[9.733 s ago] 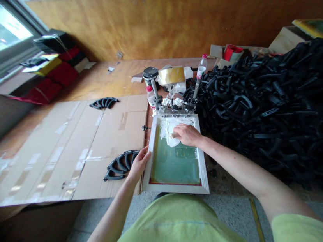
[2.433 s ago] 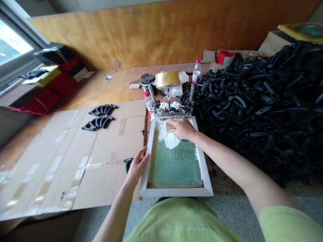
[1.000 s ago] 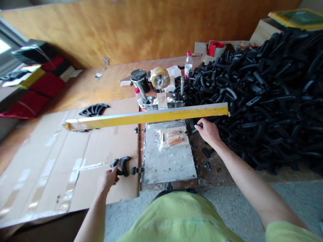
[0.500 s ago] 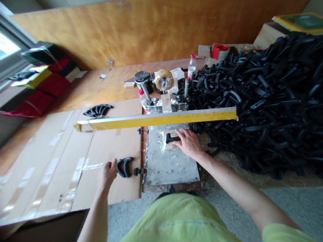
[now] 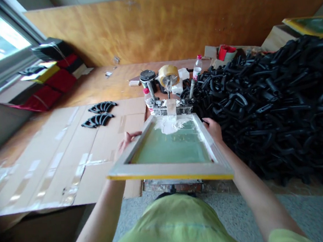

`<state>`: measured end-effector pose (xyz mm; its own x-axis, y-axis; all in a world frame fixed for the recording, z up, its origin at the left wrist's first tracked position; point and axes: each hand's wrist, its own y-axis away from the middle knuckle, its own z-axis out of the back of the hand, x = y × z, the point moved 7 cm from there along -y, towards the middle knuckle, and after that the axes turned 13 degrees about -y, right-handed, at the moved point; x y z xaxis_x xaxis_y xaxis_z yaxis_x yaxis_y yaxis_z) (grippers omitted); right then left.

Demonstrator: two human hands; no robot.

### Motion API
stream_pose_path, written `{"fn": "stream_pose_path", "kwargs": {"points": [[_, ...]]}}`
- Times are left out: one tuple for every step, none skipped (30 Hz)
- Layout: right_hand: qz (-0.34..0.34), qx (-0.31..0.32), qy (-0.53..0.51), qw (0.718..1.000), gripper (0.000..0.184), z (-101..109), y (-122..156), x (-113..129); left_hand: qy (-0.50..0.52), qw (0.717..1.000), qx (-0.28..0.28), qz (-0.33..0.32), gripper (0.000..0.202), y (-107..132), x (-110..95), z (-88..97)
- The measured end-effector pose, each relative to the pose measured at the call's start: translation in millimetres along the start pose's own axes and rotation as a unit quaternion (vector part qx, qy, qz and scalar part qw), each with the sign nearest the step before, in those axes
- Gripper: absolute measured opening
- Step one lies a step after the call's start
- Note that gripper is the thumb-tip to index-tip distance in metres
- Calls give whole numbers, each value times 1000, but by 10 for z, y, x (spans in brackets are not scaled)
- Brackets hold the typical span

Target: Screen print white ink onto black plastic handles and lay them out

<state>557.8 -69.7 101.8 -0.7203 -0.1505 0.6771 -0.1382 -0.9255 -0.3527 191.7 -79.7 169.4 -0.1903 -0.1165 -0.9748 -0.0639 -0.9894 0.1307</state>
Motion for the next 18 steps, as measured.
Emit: {"fn": "stream_pose_path", "kwargs": {"points": [[-3, -21, -4, 1000, 43, 85, -101, 29, -18, 999, 22, 32, 61, 71, 182, -3], [7, -39, -9, 999, 43, 124, -205, 120, -31, 997, 37, 57, 62, 129, 359, -14], [30, -49, -12, 998, 46, 110, -309, 269, -36, 996, 44, 75, 66, 170, 526, -31], [63, -45, -11, 997, 51, 43, -408, 461, -39, 995, 42, 88, 72, 190, 680, -49], [100, -26, -2, 995, 55, -74, -496, 669, -44, 994, 34, 95, 78, 192, 821, -70], [129, 8, 16, 992, 55, -228, -568, 864, -54, 993, 27, 100, 81, 180, 947, -92], [144, 51, 39, 988, 50, -398, -619, 1019, -67, 992, 20, 101, 81, 159, 1055, -113], [144, 99, 64, 983, 41, -566, -644, 1125, -81, 992, 15, 100, 80, 132, 1146, -132], [136, 144, 90, 976, 30, -712, -638, 1182, -93, 991, 15, 96, 77, 105, 1220, -150], [124, 180, 113, 969, 20, -821, -601, 1202, -103, 990, 17, 92, 75, 80, 1279, -162], [118, 205, 132, 963, 13, -889, -534, 1201, -110, 990, 21, 89, 73, 60, 1326, -169], [121, 222, 143, 957, 9, -919, -444, 1195, -116, 989, 23, 87, 72, 45, 1363, -170], [139, 236, 147, 951, 9, -921, -334, 1194, -120, 989, 26, 86, 72, 35, 1392, -167], [168, 250, 141, 943, 11, -905, -212, 1203, -122, 988, 29, 87, 71, 29, 1415, -165], [204, 268, 129, 933, 13, -876, -87, 1223, -123, 988, 31, 88, 71, 27, 1432, -161], [241, 291, 110, 919, 16, -842, 27, 1247, -122, 988, 32, 89, 71, 26, 1444, -158], [273, 315, 89, 905, 17, -808, 118, 1271, -120, 988, 31, 89, 71, 26, 1451, -156], [293, 338, 68, 892, 18, -776, 173, 1292, -118, 989, 30, 89, 71, 26, 1453, -155]]}}
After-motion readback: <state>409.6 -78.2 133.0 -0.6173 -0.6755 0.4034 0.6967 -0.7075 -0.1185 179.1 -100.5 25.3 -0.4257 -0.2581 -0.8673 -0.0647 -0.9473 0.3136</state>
